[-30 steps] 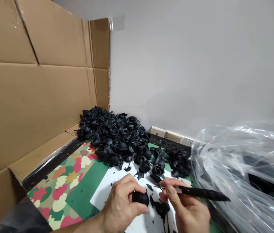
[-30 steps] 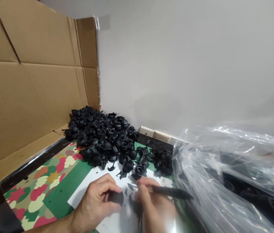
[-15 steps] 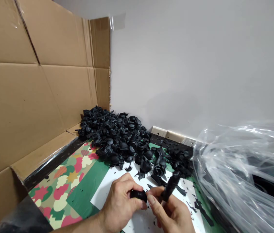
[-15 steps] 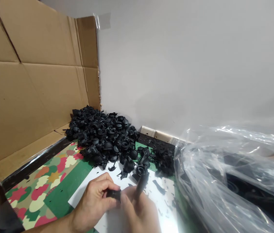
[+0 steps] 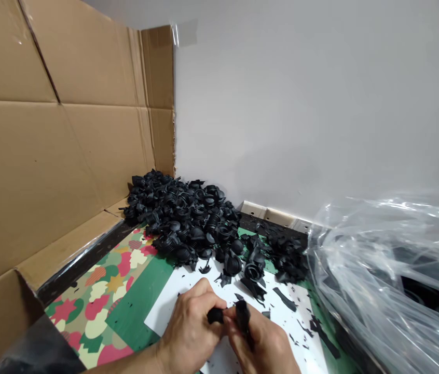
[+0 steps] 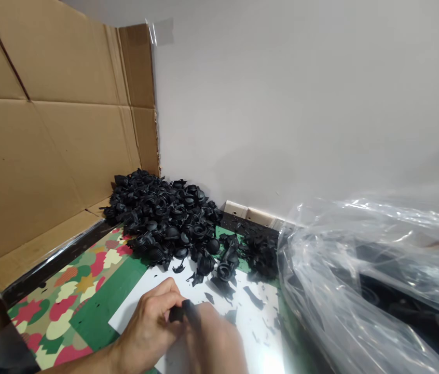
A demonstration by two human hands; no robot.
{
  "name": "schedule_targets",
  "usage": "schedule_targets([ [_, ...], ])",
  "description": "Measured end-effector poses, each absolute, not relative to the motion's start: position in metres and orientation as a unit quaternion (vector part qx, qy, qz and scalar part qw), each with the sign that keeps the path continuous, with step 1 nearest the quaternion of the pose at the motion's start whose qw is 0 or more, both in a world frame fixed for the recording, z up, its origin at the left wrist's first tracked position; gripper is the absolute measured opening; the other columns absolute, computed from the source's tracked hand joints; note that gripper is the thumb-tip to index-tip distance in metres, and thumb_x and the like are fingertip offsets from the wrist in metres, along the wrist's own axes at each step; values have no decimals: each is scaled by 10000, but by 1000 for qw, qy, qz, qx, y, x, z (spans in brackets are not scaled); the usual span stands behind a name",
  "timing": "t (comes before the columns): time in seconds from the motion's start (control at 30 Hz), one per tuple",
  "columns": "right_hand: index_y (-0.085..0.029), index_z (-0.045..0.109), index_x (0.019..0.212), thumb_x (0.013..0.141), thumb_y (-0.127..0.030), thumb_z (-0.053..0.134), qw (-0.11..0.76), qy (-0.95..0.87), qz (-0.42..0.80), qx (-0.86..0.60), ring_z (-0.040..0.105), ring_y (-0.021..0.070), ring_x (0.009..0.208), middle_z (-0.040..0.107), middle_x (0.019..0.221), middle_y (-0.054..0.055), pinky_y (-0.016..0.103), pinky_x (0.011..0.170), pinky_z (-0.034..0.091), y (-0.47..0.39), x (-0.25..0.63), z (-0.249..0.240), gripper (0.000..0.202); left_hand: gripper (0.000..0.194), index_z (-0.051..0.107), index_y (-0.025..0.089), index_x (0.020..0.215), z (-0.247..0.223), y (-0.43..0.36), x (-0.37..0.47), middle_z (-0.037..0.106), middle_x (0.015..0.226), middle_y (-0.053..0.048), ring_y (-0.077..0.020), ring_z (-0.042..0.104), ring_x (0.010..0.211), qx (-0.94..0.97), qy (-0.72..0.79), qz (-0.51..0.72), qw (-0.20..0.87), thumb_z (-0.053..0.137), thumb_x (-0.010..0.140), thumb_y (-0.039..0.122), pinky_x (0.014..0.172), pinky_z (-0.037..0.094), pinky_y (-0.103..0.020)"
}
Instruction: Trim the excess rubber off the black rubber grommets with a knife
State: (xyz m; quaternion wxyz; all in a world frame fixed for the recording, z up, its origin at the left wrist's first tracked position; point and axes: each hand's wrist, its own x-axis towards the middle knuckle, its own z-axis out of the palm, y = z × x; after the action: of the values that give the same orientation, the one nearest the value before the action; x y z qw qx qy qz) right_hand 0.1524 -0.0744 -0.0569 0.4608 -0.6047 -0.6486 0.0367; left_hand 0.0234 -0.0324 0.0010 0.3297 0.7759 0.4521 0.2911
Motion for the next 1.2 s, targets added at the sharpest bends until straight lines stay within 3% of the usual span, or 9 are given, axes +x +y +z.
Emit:
schedule_targets([
  [0.13,-264,486,731,885,-211,369,354,-701,-45,-617,566,163,374,560,528,-31,265,402,277,-75,147,-59,201,272,710,173,686,2,-32,22,540,696,-3,-136,551,637,777,453,281,334,518,636,-13,564,371,-223],
  [0.27,-271,445,718,781,-150,439,340,-652,-97,-670,549,177,334,541,486,-45,265,385,264,-73,147,-64,136,318,721,181,719,2,-32,21,542,724,-3,-134,552,666,779,418,295,363,497,647,-33,587,389,-219],
  [0.37,-271,432,700,790,-222,414,369,-597,-52,-710,490,161,308,523,462,-50,245,357,271,-69,161,-68,104,309,740,191,814,2,-31,21,574,782,-8,-141,543,681,756,400,308,416,589,634,-10,603,407,-226],
  [0.5,-251,499,727,844,-406,396,479,-515,151,-695,517,165,453,549,534,-33,254,451,386,-69,181,-47,219,313,754,199,953,3,-25,20,605,875,-40,-169,546,735,707,381,325,499,720,649,133,627,430,-251],
  [0.67,-212,560,744,775,-506,530,543,-383,303,-683,471,153,478,511,539,-43,266,478,392,-73,178,-10,297,297,759,191,963,6,-19,20,602,903,-43,-167,538,757,667,378,321,555,700,672,190,664,424,-259],
  [0.77,-200,576,729,735,-552,587,570,-347,336,-665,477,153,445,503,516,-44,269,452,387,-74,174,-3,352,305,740,169,935,8,-19,22,607,882,-28,-139,521,709,619,387,334,596,693,634,150,647,418,-246],
  [0.93,-168,625,750,713,-645,606,607,-306,369,-634,482,142,459,527,526,-28,261,460,386,-74,173,-5,479,263,676,127,845,6,-19,25,491,557,63,-76,386,512,540,403,334,659,715,588,171,484,307,-193],
  [1.2,-214,720,813,710,-660,632,671,-344,327,-570,508,131,491,536,504,-28,243,513,416,-77,176,-8,467,241,679,128,778,1,-17,23,492,516,77,-44,303,439,529,380,356,670,763,583,242,443,265,-188],
])
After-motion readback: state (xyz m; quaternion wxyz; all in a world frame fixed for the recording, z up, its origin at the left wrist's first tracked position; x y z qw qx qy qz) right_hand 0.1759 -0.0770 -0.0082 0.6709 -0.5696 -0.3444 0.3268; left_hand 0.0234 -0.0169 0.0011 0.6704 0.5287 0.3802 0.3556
